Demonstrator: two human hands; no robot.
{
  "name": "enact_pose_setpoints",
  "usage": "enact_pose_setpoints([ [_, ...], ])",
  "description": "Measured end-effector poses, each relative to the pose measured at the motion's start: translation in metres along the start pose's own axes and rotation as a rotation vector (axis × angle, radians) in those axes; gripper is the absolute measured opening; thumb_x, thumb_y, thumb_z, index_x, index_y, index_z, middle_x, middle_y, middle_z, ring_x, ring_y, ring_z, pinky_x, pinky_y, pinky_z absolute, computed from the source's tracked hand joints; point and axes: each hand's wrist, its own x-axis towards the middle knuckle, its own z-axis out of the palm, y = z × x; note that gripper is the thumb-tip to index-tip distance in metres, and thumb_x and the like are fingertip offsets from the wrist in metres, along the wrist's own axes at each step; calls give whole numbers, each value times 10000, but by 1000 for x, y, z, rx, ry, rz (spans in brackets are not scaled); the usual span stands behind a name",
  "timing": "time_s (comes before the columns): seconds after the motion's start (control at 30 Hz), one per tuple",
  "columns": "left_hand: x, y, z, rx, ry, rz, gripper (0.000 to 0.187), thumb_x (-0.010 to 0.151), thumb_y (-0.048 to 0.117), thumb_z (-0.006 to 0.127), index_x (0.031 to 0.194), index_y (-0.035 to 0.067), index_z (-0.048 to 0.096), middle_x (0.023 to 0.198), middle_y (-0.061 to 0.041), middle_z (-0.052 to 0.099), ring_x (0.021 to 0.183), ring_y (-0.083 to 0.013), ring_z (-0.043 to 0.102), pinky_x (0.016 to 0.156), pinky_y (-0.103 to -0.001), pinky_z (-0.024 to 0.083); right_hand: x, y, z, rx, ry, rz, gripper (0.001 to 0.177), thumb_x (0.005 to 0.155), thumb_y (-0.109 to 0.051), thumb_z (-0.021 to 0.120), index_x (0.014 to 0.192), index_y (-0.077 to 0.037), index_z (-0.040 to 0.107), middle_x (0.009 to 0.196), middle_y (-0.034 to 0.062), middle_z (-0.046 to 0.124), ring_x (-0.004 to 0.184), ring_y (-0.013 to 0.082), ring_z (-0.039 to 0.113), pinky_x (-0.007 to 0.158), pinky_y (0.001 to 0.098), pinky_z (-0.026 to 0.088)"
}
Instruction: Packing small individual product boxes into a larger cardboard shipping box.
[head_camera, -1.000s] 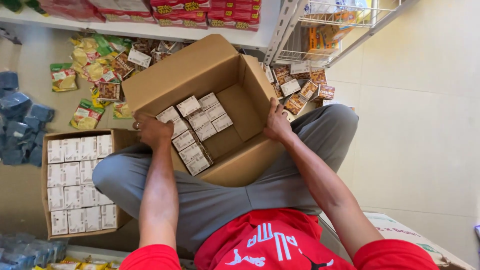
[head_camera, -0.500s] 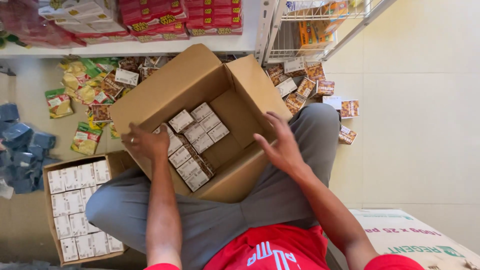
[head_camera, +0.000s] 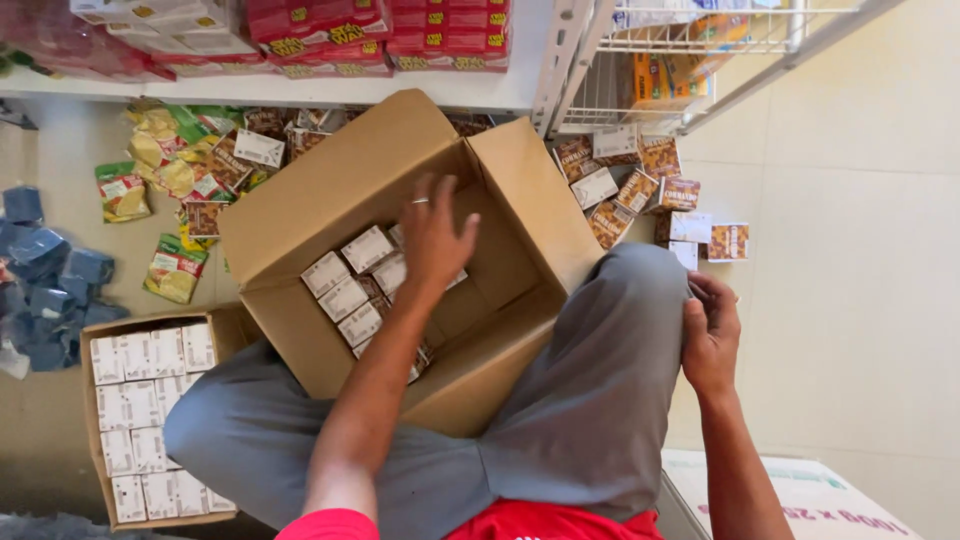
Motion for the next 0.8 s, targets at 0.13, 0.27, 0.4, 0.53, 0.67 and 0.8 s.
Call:
enact_pose_setpoints([
  [0.13, 23, 34, 50, 59, 31, 330, 605, 914, 401, 736, 1416, 130, 538, 1502, -187, 463, 1437, -400, 387, 1222, -637, 213, 1, 73, 14, 176, -16, 328, 405, 1074, -228, 576, 1413, -9, 554, 1350, 156, 655, 1233, 232, 633, 1078, 355, 494],
  [0.27, 30, 90, 63, 46, -92, 443, 529, 875, 358, 731, 1339, 139, 601, 1371, -137, 574, 1351, -334, 456, 1124, -747, 172, 7, 123, 26, 64, -117, 551, 592, 904, -258, 728, 1413, -19, 543, 1275, 182, 660, 1140, 233, 647, 954, 360, 527],
  [0.4, 40, 117, 91, 315, -45, 390, 508, 873, 355, 727, 1308, 111, 629, 1341, -149, 602, 1363, -356, 459, 1174, -694, 204, 15, 189, 38, -70, -175, 507, 670, 837, -276, 762, 1417, -21, 544, 1268, 211, 655, 1119, 290, 649, 947, 390, 520],
  [0.53, 48, 129, 127, 131, -130, 411, 596, 811, 382, 732, 1311, 79, 618, 1257, -192, 626, 1263, -364, 498, 1109, -676, 225, 16, 227, 37, -307, -163, 481, 679, 918, -411, 758, 1408, 16, 562, 1371, 274, 603, 1284, 405, 567, 1070, 461, 449],
  [0.67, 68, 148, 156, 191, -375, 403, 563, 887, 381, 713, 1343, 70, 602, 1275, -213, 641, 1298, -388, 534, 1146, -561, 334, 34, 263, 39, -310, -104, 420, 691, 950, -409, 767, 1408, 58, 544, 1398, 296, 578, 1298, 424, 559, 1080, 463, 437],
  [0.8, 89, 148, 204, 129, -610, 268, 594, 847, 329, 704, 1374, 88, 577, 1318, -228, 615, 1258, -427, 548, 1081, -541, 411, 72, 253, 53, 45, -58, 843, 748, 848, -411, 706, 1439, -21, 465, 1288, 204, 621, 1030, 350, 697, 869, 450, 568],
])
